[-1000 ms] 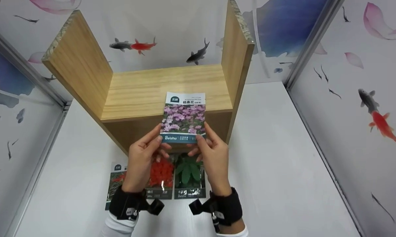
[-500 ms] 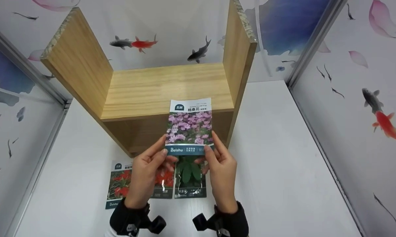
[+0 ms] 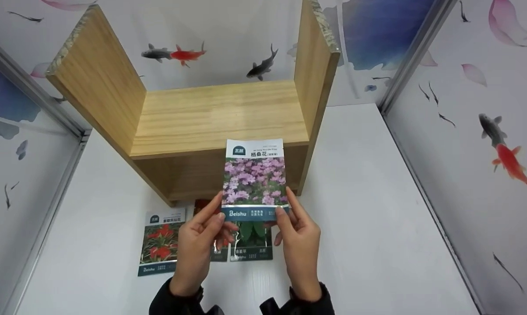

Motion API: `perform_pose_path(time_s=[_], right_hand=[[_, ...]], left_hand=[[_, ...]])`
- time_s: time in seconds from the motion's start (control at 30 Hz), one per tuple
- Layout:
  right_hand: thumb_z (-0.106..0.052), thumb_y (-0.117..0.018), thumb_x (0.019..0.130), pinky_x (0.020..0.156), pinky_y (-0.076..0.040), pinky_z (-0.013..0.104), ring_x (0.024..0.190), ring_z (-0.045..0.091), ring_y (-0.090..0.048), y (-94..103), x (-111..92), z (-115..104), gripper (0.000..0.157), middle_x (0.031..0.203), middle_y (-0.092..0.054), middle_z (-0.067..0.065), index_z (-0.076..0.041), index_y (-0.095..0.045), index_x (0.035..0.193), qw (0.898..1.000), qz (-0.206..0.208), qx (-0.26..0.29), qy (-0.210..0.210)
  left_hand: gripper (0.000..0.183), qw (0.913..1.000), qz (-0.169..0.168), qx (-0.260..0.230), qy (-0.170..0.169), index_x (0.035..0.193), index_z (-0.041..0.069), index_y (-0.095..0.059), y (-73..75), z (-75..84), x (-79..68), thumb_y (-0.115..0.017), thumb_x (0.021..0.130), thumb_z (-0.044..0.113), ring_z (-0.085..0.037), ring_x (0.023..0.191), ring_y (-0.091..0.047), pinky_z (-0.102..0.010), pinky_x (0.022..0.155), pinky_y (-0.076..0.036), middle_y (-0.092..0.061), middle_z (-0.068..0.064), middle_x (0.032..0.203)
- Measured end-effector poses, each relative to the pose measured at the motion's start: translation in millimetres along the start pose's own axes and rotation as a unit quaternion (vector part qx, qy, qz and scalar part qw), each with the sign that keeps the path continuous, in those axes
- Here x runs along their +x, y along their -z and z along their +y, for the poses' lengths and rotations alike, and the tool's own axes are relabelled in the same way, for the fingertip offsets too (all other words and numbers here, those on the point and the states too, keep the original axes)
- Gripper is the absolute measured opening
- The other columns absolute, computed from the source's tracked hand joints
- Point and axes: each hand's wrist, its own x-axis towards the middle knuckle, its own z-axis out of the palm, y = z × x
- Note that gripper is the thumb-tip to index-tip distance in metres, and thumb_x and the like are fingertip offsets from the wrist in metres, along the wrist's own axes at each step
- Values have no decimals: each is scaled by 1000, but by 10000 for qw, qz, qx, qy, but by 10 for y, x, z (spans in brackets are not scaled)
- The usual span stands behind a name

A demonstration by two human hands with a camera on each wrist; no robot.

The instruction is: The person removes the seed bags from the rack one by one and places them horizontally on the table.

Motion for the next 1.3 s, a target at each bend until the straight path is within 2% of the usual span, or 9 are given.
perform_pose_path(time_s=[0.27, 0.43, 0.6, 0.73, 0.87, 1.1, 1.3], right_hand=[[-20, -57, 88, 41, -43, 26, 67, 29, -60, 30, -55, 27, 41, 93, -62, 19, -17, -50, 128, 9998, 130, -164, -8], [-18, -58, 87, 41, -43, 27, 65, 28, -60, 76, -80, 63, 40, 92, -63, 18, -18, -51, 127, 9994, 248, -258, -38], [-19, -58, 88, 42, -44, 26, 65, 27, -59, 136, -106, 117, 40, 92, -62, 17, -20, -51, 127, 9977, 435, -478, -188], [-20, -58, 88, 43, -44, 26, 65, 27, -59, 185, -92, 181, 38, 83, -58, 19, -23, -52, 126, 9963, 525, -629, -242], [-19, -58, 88, 43, -44, 27, 63, 26, -57, 242, -71, 273, 38, 77, -54, 19, -24, -53, 125, 9940, 625, -813, -383], [-21, -57, 88, 45, -44, 25, 67, 21, -57, 383, -16, 482, 40, 84, -58, 16, -24, -51, 127, 9895, 654, -1010, -804], [-22, -55, 89, 47, -44, 25, 64, 19, -52, 463, -26, 680, 40, 83, -58, 14, -26, -49, 128, 9808, 680, -1597, -891]], left_hand=[[39, 9996, 66, -219, 137, 129, 18, -49, -25, -56, -55, -53, 90, 14, -29, 63, -60, -19, 47, -42, -66, -12, 77], [40, 9998, 70, -90, 178, 129, 19, -48, -65, -88, -98, -53, 90, 14, -28, 61, -60, -18, 46, -41, -66, -10, 75], [40, 9999, -53, 110, 77, 130, 16, -47, -110, -141, -131, -52, 91, 13, -26, 60, -61, -17, 45, -41, -66, -6, 75], [41, 9997, -146, 176, 78, 131, 15, -46, -139, -211, -132, -51, 91, 12, -25, 60, -62, -17, 45, -41, -67, -5, 75], [41, 9988, -297, 264, 283, 133, 16, -43, -156, -302, -126, -49, 92, 14, -26, 62, -63, -18, 45, -41, -67, -4, 77], [46, 9919, -731, 640, 820, 137, 22, -37, -159, -482, -107, -49, 92, 19, -24, 69, -63, -20, 47, -44, -67, -2, 82], [47, 9866, -898, 839, 1077, 138, 21, -36, -157, -609, -120, -49, 92, 21, -22, 70, -63, -23, 49, -46, -66, -1, 83]])
